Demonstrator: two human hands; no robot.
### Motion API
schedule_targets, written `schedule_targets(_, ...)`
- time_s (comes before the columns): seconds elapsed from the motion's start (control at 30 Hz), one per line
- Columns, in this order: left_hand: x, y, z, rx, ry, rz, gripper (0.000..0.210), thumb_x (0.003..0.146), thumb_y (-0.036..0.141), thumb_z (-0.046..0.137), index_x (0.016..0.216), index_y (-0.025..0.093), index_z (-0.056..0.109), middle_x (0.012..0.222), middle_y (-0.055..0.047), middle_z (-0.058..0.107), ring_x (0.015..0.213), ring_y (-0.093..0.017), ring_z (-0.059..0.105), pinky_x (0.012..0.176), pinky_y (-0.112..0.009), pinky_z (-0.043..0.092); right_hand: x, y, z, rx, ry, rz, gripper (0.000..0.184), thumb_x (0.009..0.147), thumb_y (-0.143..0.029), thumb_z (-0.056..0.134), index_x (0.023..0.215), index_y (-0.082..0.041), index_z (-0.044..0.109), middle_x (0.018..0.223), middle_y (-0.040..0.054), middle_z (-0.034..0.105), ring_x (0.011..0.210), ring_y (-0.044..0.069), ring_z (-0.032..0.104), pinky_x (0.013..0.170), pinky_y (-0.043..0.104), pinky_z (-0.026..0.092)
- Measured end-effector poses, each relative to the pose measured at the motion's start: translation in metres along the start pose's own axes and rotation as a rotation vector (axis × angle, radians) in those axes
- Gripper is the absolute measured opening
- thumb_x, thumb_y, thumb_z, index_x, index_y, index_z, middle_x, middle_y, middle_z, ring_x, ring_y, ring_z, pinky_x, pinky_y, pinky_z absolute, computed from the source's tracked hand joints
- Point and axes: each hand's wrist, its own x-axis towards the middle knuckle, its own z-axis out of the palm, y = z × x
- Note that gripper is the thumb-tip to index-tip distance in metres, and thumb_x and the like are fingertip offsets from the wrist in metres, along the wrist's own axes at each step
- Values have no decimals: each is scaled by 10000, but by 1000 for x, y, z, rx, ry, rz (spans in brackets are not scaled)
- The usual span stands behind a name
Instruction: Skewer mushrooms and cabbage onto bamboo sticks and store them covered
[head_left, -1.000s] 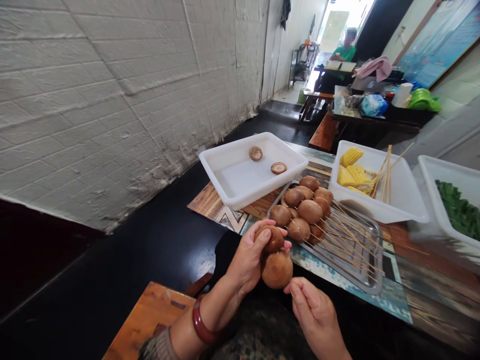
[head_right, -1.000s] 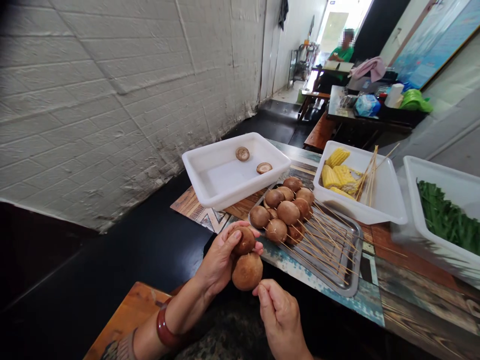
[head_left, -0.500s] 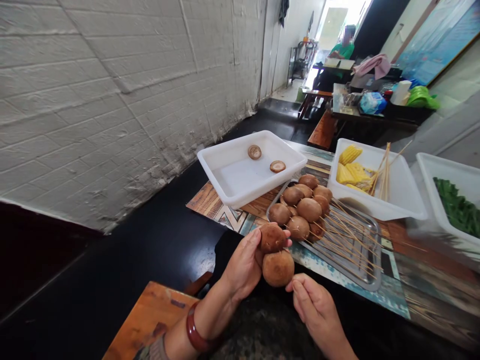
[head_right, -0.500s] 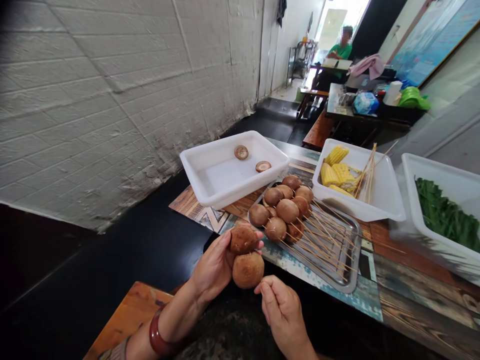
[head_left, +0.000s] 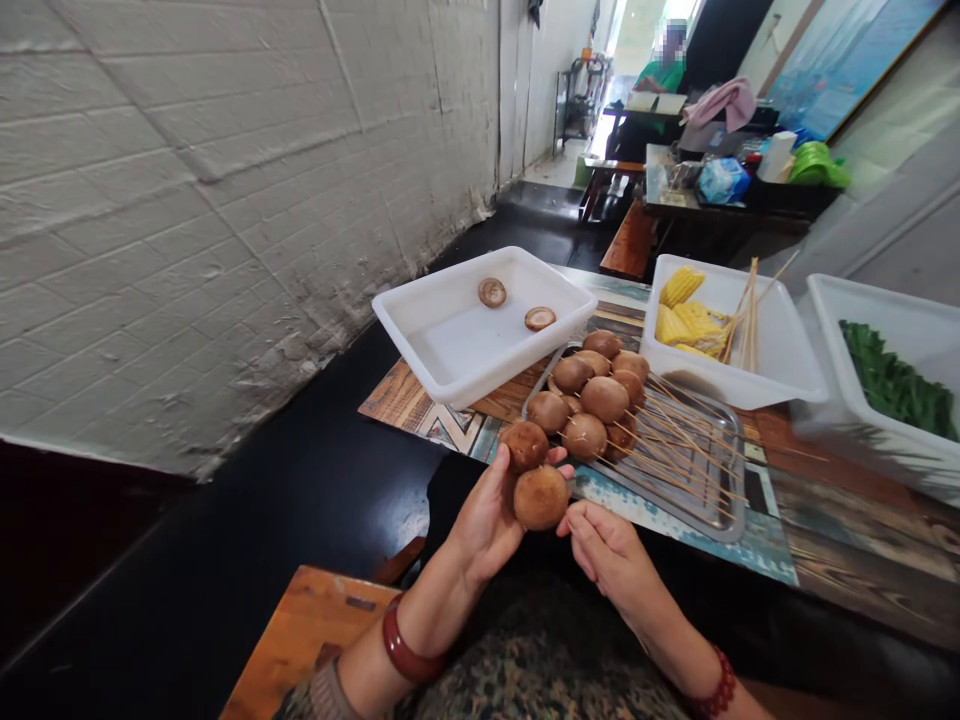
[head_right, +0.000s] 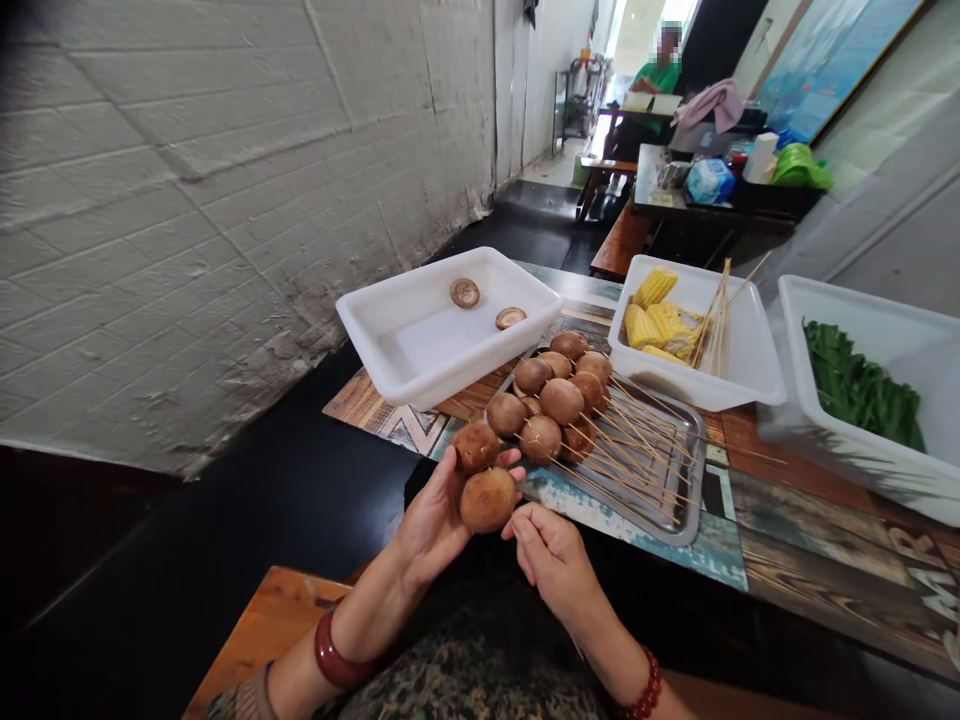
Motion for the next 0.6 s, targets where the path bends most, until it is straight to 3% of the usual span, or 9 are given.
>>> schedule_targets(0.13, 1, 0, 8, 95, 93, 60, 488, 919, 520, 549, 1155, 103, 641, 1128, -186, 721, 1038, -308, 700, 902, -424, 557, 2, 1, -6, -177, 14, -140, 416, 965, -519, 423, 796, -184, 602, 433, -93, 382, 389, 86, 357, 442, 215, 306)
schedule_targets(0.27, 1, -1, 17, 140, 114, 107, 479, 909, 524, 565, 1129, 108, 652, 1116, -182, 727, 1025, -309, 704, 856, -409, 574, 1, -5, -12, -344, 72, -273, 332, 978, -406, 434, 792, -204, 621, 463, -69, 441, 418, 101, 396, 469, 228, 356)
schedule_targets(0.47, 2, -4, 20, 165, 35, 69, 509, 861, 519, 639, 1187, 127, 660, 1267, -184, 668, 1204, -338, 614, 986, -432, 520, 1, -8, -16, -352, 143, -312, 358, 989, -373, 404, 767, -202, 627, 533, -31, 536, 499, 115, 494, 508, 221, 394)
schedule_targets(0.6, 6, -5, 20, 207, 96, 25, 433, 856, 424, 679, 1177, 134, 679, 1282, -164, 667, 1219, -325, 607, 1018, -429, 510, 2, -4, -16, -406, 187, -359, 355, 994, -329, 392, 758, -199, 624, 653, -5, 633, 600, 119, 574, 606, 220, 435)
